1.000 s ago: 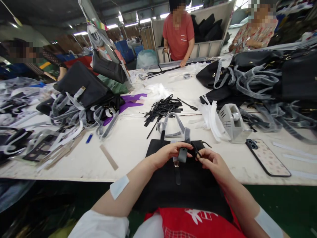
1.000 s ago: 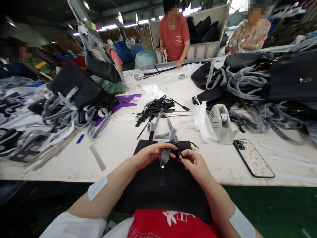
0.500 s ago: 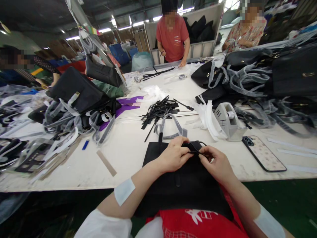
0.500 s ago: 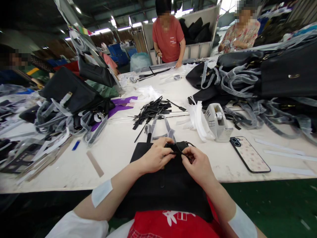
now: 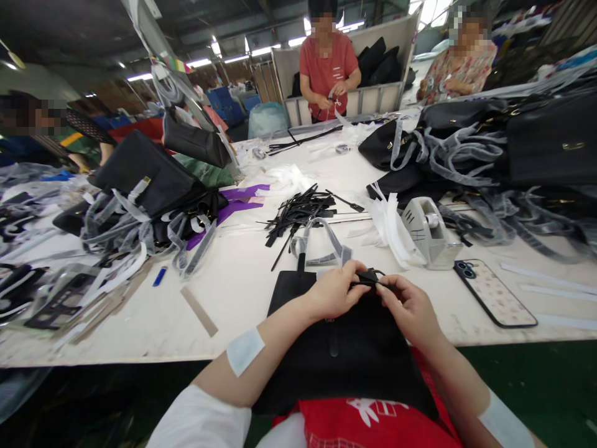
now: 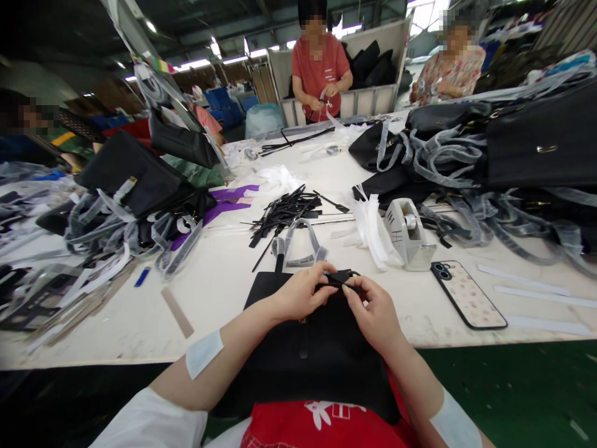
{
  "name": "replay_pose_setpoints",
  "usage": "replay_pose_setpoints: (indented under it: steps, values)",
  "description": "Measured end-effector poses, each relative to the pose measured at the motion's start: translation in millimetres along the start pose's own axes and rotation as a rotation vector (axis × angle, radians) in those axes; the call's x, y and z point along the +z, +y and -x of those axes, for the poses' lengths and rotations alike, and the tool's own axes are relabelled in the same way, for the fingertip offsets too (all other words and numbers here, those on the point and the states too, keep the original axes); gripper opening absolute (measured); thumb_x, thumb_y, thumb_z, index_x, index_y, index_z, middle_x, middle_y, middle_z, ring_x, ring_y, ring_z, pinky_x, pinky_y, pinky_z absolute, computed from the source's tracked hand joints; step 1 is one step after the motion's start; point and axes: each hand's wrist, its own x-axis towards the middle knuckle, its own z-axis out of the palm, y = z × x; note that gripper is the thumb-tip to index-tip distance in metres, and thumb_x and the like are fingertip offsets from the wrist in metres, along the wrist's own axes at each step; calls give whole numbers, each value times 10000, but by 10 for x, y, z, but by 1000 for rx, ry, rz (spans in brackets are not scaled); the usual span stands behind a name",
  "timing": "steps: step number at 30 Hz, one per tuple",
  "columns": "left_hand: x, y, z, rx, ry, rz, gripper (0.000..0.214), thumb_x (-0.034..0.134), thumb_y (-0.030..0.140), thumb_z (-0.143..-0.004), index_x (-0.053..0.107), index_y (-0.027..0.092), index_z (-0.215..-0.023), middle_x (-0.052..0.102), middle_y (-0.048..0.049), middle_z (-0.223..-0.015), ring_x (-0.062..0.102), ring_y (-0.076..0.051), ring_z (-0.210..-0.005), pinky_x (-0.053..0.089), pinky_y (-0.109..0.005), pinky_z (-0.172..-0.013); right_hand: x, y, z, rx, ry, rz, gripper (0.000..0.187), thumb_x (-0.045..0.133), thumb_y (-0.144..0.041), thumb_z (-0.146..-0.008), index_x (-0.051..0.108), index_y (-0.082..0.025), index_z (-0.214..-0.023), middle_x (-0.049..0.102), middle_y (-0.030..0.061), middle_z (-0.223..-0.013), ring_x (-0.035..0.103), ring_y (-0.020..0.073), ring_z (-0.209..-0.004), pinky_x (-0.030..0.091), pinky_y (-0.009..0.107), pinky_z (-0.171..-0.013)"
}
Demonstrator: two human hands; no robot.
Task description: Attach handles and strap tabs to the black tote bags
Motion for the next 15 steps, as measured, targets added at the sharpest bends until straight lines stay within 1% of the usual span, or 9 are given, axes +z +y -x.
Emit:
replay_pose_setpoints:
  steps: [1, 2, 3, 5, 6, 7, 10, 13, 15]
  values:
    - [-9, 19, -4, 11, -3, 44, 445, 522, 255, -862, 493, 213, -1305, 651, 3, -713, 599, -169, -678, 444, -256, -707, -13, -26, -1, -64, 8, 69, 186, 538, -379, -871, 599, -204, -854, 606, 23, -707, 562, 181, -627, 455, 297, -599]
    - [-19, 39, -8, 29, -24, 89, 447, 500, 239, -868, 492, 231, -1315, 641, 9, -700, 597, -167, -672, 448, -261, -714, -27, -51, 0, -130, 11, 131, 152, 526, -346, -878, 597, -214, -849, 612, 29, -734, 572, 193, -657, 457, 309, -624]
    - [-26, 60, -11, 41, -56, 133, 403, 475, 230, -874, 538, 245, -1272, 629, 12, -682, 591, -162, -655, 450, -262, -706, -41, -71, 3, -192, 11, 180, 124, 516, -313, -883, 596, -224, -849, 617, 32, -757, 581, 203, -684, 460, 318, -647]
    - [-21, 83, -18, 24, -98, 225, 273, 449, 232, -871, 646, 238, -1061, 605, 10, -655, 574, -148, -607, 448, -253, -644, -58, -89, 13, -272, 4, 242, 104, 493, -260, -892, 590, -237, -864, 620, 30, -778, 592, 210, -710, 464, 322, -659]
    - [-6, 79, -26, -11, -96, 275, 220, 456, 243, -861, 650, 222, -964, 594, 10, -643, 562, -141, -581, 439, -246, -604, -58, -82, 15, -297, 2, 256, 102, 488, -247, -893, 586, -238, -866, 620, 25, -774, 595, 206, -705, 468, 316, -651]
    - [18, 63, -41, -58, -67, 337, 174, 469, 246, -846, 629, 213, -907, 585, 15, -637, 551, -130, -557, 426, -235, -566, -52, -63, 11, -303, -1, 272, 104, 481, -238, -896, 579, -236, -862, 619, 19, -772, 595, 196, -688, 469, 308, -634]
    - [117, -33, -119, -159, -41, 466, 81, 500, 220, -805, 555, 198, -862, 545, 45, -592, 501, -96, -491, 365, -199, -497, -2, 47, -38, -341, 21, 316, 100, 488, -230, -885, 564, -230, -818, 606, 2, -731, 587, 173, -646, 454, 282, -588]
    - [231, -113, -184, -186, 32, 523, 62, 540, 240, -787, 518, 189, -816, 546, 47, -597, 477, -81, -471, 328, -190, -478, 83, 168, -75, -386, 66, 324, 102, 510, -252, -869, 550, -222, -780, 584, -5, -683, 561, 154, -602, 427, 253, -551]
    - [303, -140, -196, -179, 134, 546, 96, 557, 263, -783, 505, 183, -791, 541, 44, -597, 475, -80, -484, 330, -193, -486, 158, 232, -69, -375, 89, 279, 122, 532, -282, -862, 553, -218, -760, 570, -3, -657, 543, 145, -572, 414, 235, -525]
